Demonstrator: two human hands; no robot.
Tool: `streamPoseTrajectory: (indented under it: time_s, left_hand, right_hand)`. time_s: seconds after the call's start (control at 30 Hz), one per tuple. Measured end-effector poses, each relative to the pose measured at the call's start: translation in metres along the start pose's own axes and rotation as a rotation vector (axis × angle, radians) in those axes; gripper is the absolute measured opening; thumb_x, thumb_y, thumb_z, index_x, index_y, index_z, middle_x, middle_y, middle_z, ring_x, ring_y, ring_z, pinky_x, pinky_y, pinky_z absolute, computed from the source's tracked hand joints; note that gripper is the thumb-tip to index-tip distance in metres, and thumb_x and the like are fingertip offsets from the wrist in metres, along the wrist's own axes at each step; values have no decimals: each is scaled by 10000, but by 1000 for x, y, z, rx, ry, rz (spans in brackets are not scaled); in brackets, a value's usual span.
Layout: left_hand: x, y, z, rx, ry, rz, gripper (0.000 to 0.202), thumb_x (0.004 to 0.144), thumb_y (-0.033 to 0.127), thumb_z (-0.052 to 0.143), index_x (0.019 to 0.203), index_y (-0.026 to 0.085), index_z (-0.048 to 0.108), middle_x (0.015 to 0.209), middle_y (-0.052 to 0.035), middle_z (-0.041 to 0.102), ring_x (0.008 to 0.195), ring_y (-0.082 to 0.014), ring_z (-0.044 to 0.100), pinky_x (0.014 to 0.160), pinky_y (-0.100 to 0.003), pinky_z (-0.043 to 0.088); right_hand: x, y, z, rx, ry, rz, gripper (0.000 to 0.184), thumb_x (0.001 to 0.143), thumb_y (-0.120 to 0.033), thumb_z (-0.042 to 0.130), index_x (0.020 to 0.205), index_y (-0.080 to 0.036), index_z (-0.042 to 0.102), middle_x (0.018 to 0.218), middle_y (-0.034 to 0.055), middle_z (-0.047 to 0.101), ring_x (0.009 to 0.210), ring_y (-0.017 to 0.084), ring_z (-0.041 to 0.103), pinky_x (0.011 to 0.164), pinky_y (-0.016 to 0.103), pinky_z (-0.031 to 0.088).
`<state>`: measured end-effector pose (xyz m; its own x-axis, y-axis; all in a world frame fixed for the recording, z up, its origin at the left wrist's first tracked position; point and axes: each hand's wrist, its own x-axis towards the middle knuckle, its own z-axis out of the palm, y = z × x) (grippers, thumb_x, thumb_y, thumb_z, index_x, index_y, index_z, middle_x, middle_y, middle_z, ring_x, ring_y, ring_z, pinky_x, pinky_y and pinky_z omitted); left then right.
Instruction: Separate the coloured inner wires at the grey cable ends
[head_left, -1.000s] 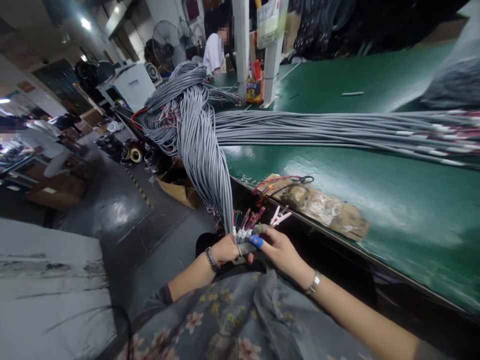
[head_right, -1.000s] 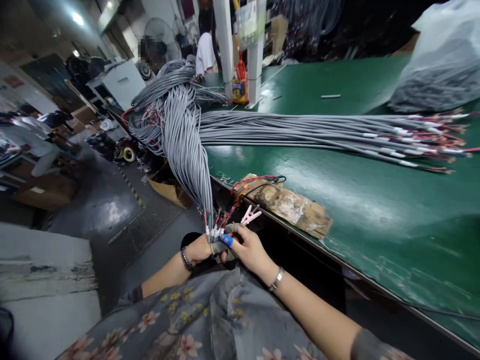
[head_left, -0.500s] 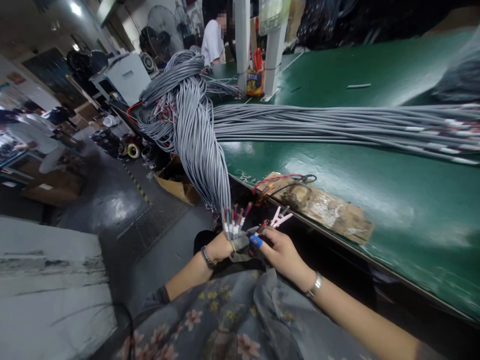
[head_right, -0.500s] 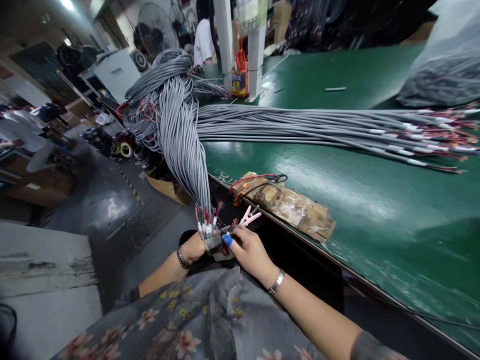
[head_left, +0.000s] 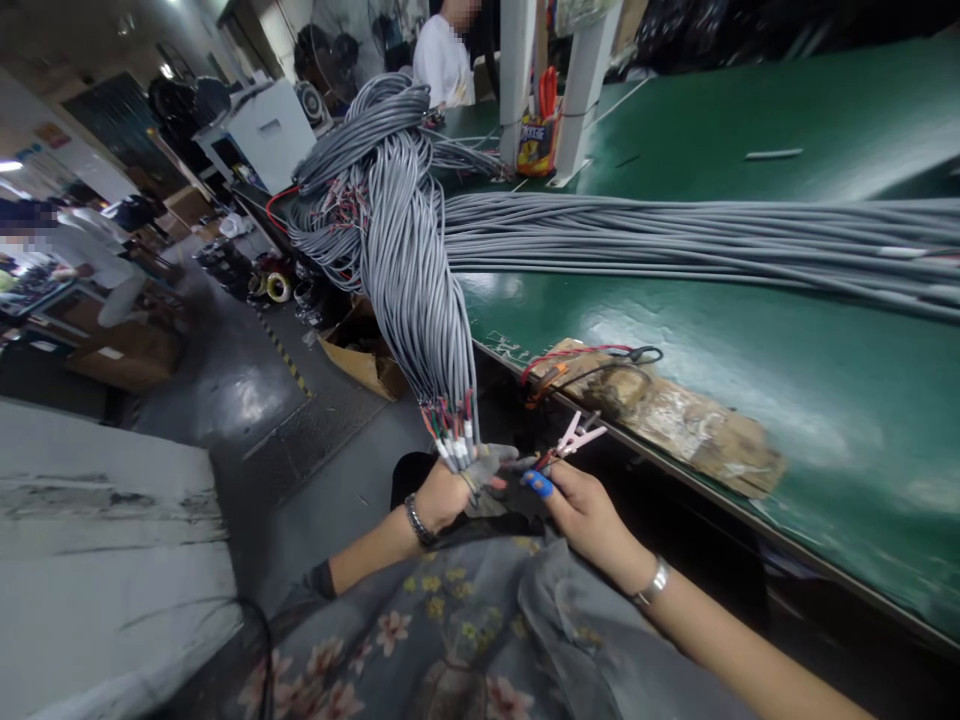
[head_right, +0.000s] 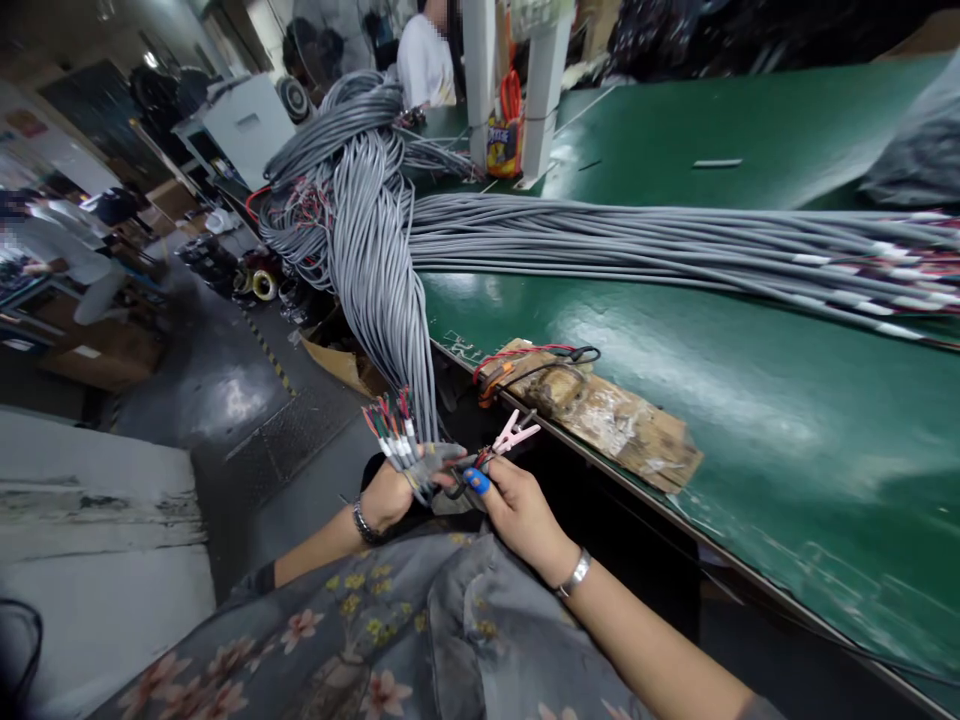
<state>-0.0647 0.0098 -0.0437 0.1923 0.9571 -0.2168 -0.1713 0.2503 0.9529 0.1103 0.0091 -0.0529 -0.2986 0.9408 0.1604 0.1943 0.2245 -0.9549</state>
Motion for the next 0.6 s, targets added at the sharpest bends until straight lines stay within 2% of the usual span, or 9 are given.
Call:
streamPoseTrajectory:
  time_s: [0.07, 0.13, 0.23, 0.33, 0.47, 0.6]
  left_hand:
    - [2, -1, 14, 79, -41, 50, 496, 707, 581, 671, 925, 138, 722, 871, -111, 717, 858, -222, 650, 751, -305, 503]
    - [3, 0, 21, 176, -85, 69, 488, 731, 594, 637, 897, 143, 722, 769, -82, 703, 794, -204, 641, 772, -318, 497]
    - [3, 0, 22, 345, -99, 25, 476, 761, 597, 593, 676, 139, 688, 536, -23, 596, 557, -137, 561, 656, -280, 482]
    - [2, 0, 21, 439, -56, 3, 499, 766, 585, 585, 512, 156, 583, 453, 0, 521, 468, -102, 490, 566, -244, 442]
    - [0, 5, 24, 382, -30, -65, 466, 688, 602, 644, 562, 161, 560, 482, 6, 545, 434, -99, 506, 468, -219, 409]
    - [0, 13, 26, 309, -122, -188, 471, 546, 579, 760, 580, 151, 567, 508, 1, 573, 428, -107, 531, 454, -225, 441]
  right_hand:
    - [-1, -3, 1, 41, 36, 49, 360, 830, -540, 512, 678, -221, 577, 628, 36, 613, 562, 182, 556, 550, 309, 471]
    - [-2, -7, 0, 134, 44, 131, 342, 786, -556, 571, 714, -221, 558, 620, 24, 620, 551, 175, 555, 537, 299, 464]
    - [-4, -11, -1, 339, 28, 255, 375, 731, -589, 623, 735, -225, 530, 573, -8, 592, 516, 154, 536, 501, 273, 443]
    - [-3, -9, -4, 461, 90, 321, 407, 663, -589, 694, 746, -220, 546, 582, -23, 586, 503, 127, 507, 479, 249, 412]
    - [-1, -5, -4, 538, 131, 383, 391, 607, -527, 767, 702, -210, 559, 599, -20, 604, 519, 125, 525, 499, 254, 418]
    - [1, -9, 1, 672, 36, 431, 355, 616, -477, 777, 730, -211, 572, 553, -34, 598, 492, 143, 559, 501, 276, 437]
